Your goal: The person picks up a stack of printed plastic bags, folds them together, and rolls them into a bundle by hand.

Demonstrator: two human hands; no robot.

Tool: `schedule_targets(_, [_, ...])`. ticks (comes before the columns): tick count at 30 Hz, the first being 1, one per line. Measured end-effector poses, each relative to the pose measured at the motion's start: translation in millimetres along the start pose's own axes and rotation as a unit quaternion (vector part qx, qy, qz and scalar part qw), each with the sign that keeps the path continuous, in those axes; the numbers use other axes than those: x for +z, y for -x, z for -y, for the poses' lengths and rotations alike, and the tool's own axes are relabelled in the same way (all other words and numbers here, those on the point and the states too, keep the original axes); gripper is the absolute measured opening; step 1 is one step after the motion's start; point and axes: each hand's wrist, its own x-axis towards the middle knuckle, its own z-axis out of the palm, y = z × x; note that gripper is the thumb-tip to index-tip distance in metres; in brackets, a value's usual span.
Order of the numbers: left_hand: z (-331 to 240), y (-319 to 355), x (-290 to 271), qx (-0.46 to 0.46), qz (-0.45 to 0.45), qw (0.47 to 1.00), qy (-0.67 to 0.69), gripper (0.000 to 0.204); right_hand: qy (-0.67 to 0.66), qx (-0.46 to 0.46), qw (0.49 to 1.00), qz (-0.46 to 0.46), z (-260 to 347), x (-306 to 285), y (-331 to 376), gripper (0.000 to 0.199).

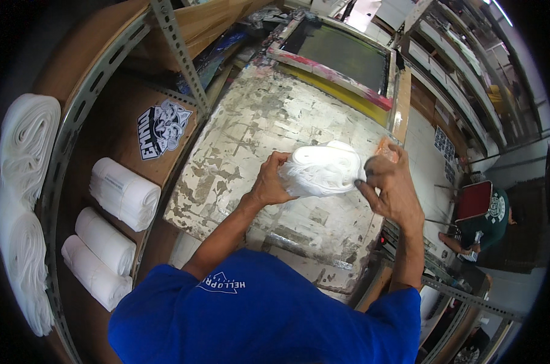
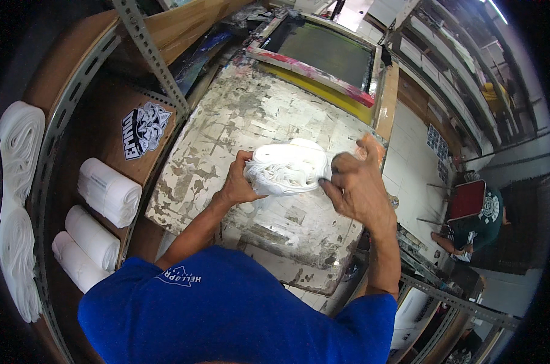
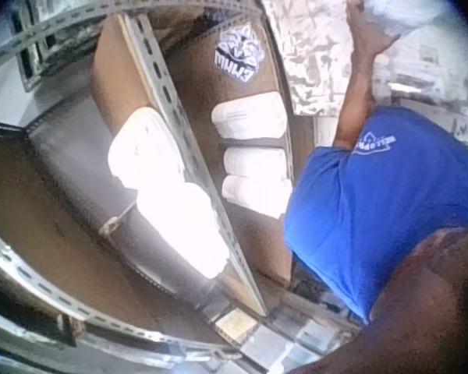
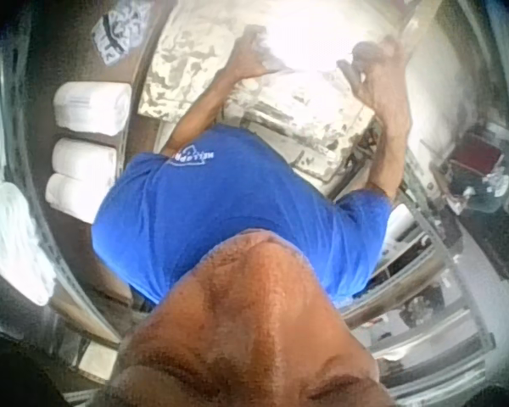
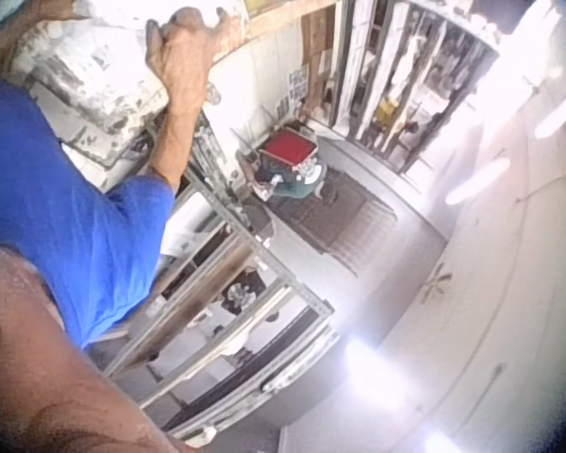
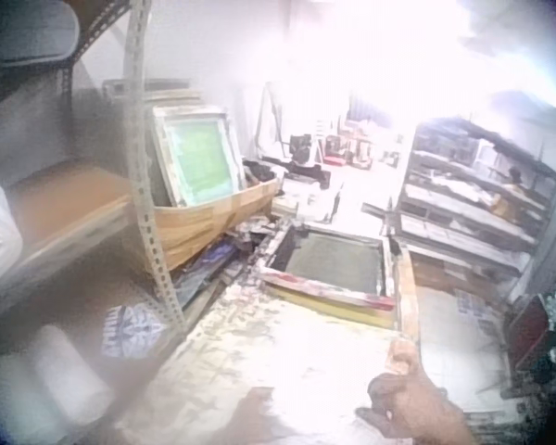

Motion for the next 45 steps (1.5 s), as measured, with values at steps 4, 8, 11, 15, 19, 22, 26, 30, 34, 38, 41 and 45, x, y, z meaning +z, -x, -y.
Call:
schedule_targets(4, [-4, -1, -3, -0.015, 0.011, 1.000, 0.002, 0.085, -0.040, -0.009, 0.998, -0.037, -20, 10, -14, 0.023])
schedule_targets(8, [0, 0, -2, 0.022, -0.005, 1.000, -0.005, 0.085, -0.085, -0.016, 0.994, -0.061, -41, 29, -23, 0.024])
schedule_targets(11, [1, 1, -1, 0.019, -0.009, 1.000, -0.005, 0.085, -0.111, 0.001, 0.993, -0.037, -49, 37, -25, 0.024])
schedule_targets(15, [-4, 1, -2, -0.044, 0.018, 0.999, -0.006, 0.085, -0.257, 0.052, 0.964, 0.046, -58, 42, 0, 0.024])
schedule_targets(19, [-1, 1, -3, -0.025, 0.013, 0.999, -0.019, 0.089, -0.356, 0.024, 0.924, 0.136, -13, 24, 29, 0.036])
schedule_targets(22, [1, 4, -1, -0.045, 0.027, 0.999, 0.001, 0.092, -0.380, -0.019, 0.923, 0.059, 18, 41, 44, 0.047])
schedule_targets(26, [2, 3, -3, -0.054, 0.029, 0.998, 0.017, 0.093, -0.296, 0.010, 0.950, 0.098, 23, 50, 45, 0.045])
schedule_targets(30, [0, 0, -2, -0.045, 0.030, 0.998, 0.015, 0.094, -0.359, 0.037, 0.932, 0.006, -25, 90, 48, 0.037])
schedule_targets(34, [1, -4, 3, 0.010, 0.000, 1.000, 0.010, 0.101, -0.517, 0.093, 0.841, -0.129, -72, 134, 57, 0.051])
schedule_targets(38, [-16, -25, 0, -0.068, -0.013, 0.989, 0.130, 0.102, -0.577, 0.229, 0.715, -0.323, -84, 156, 53, 0.078])
schedule_targets(41, [-24, -39, -2, -0.228, -0.042, 0.925, 0.302, 0.101, -0.638, 0.209, 0.684, -0.285, -71, 171, 58, 0.082])
schedule_targets(45, [-32, -43, -16, -0.365, 0.031, 0.776, 0.514, 0.070, -0.673, 0.157, 0.679, -0.247, -37, 174, 62, 0.101])
